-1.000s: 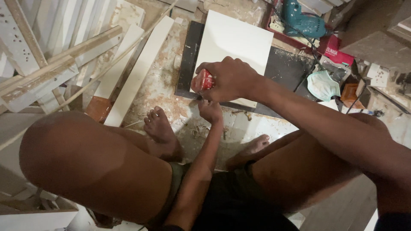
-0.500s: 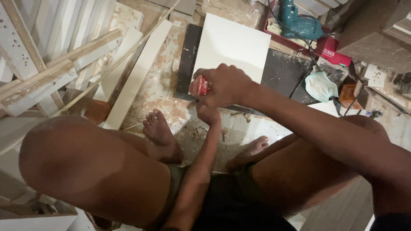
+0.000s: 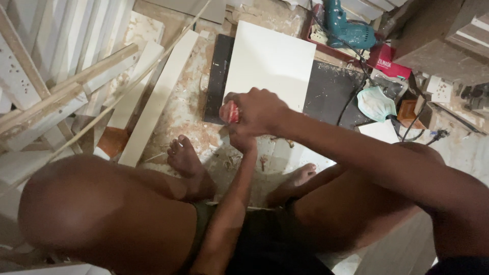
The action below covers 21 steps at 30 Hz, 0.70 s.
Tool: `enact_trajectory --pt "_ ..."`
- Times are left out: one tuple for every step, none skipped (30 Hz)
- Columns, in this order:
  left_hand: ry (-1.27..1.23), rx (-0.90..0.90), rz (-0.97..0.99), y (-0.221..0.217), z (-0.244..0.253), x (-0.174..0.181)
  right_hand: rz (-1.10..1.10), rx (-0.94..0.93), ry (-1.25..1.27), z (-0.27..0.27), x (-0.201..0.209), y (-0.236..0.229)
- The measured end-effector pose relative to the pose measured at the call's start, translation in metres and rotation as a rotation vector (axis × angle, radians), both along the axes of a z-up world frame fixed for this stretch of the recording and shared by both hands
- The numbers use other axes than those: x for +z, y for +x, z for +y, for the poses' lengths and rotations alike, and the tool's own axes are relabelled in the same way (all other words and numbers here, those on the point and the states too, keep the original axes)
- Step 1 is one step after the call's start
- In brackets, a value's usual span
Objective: The person sits on the floor and repeatedly drills holes into white rectangular wood panels using a red cordless drill. After drilling, the person wipes the panel with a green cloth and places it on a stack of finished panels. The person then picks up a new panel and repeats the process.
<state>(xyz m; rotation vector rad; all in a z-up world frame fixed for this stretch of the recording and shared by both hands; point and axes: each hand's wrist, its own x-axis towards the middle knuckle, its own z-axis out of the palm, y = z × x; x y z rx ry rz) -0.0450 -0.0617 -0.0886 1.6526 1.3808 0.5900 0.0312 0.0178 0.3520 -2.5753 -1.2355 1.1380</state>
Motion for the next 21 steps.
enact_trajectory --pt "0.013 -0.001 0.001 0.005 0.003 0.001 0.001 0.018 -0.005 0.003 -0.002 0.002" --pt "0.027 -0.002 0.002 0.01 0.006 0.002 0.002 0.037 -0.01 0.006 -0.005 0.004" --pt "0.025 -0.004 0.005 0.008 0.006 0.004 0.005 0.035 -0.012 0.006 -0.007 0.006" --pt "0.033 -0.005 0.014 0.006 0.006 0.005 0.027 0.014 -0.011 0.006 -0.009 0.008" --pt "0.04 0.001 0.024 0.005 0.005 0.006 0.049 0.0 -0.011 0.006 -0.011 0.01" --pt "0.038 0.005 0.028 0.003 0.004 0.008 0.053 0.004 -0.014 0.004 -0.017 0.009" --pt "0.048 0.004 0.032 0.005 0.007 0.01 0.024 0.006 -0.017 0.004 -0.022 0.01" --pt "0.059 0.004 0.035 0.008 0.01 0.011 -0.005 0.008 -0.021 0.003 -0.027 0.012" --pt "0.06 -0.002 0.032 0.01 0.01 0.013 -0.008 0.003 -0.02 0.004 -0.026 0.012" --pt "0.071 -0.006 0.035 0.012 0.011 0.015 -0.009 -0.013 -0.012 0.005 -0.025 0.012" --pt "0.078 -0.001 0.045 0.009 0.01 0.016 -0.003 -0.018 -0.006 0.007 -0.025 0.009" --pt "0.077 0.003 0.05 0.005 0.009 0.017 0.001 -0.015 -0.008 0.009 -0.025 0.01" --pt "0.087 0.004 0.055 0.003 0.01 0.018 0.015 -0.025 -0.022 0.011 -0.023 0.012" --pt "0.098 0.005 0.06 0.002 0.011 0.019 0.029 -0.035 -0.036 0.013 -0.021 0.015" --pt "0.097 -0.002 0.054 -0.003 0.008 0.015 0.023 -0.043 -0.036 0.013 -0.022 0.015" --pt "0.099 -0.013 0.04 -0.008 0.005 0.011 0.015 -0.024 -0.07 0.013 -0.023 0.015" --pt "0.104 -0.008 0.023 -0.01 0.004 0.007 0.004 0.011 -0.101 0.015 -0.023 0.015" --pt "0.107 0.001 0.015 0.004 0.008 0.013 -0.005 0.018 -0.098 0.014 -0.025 0.018" --pt "0.113 -0.034 0.157 0.004 0.011 0.018 0.001 0.002 -0.077 0.012 -0.029 0.015" --pt "0.118 -0.068 0.299 0.005 0.013 0.023 0.008 -0.015 -0.056 0.01 -0.033 0.013" --pt "0.121 -0.071 0.301 0.004 0.016 0.027 0.01 -0.018 -0.052 0.01 -0.039 0.014"
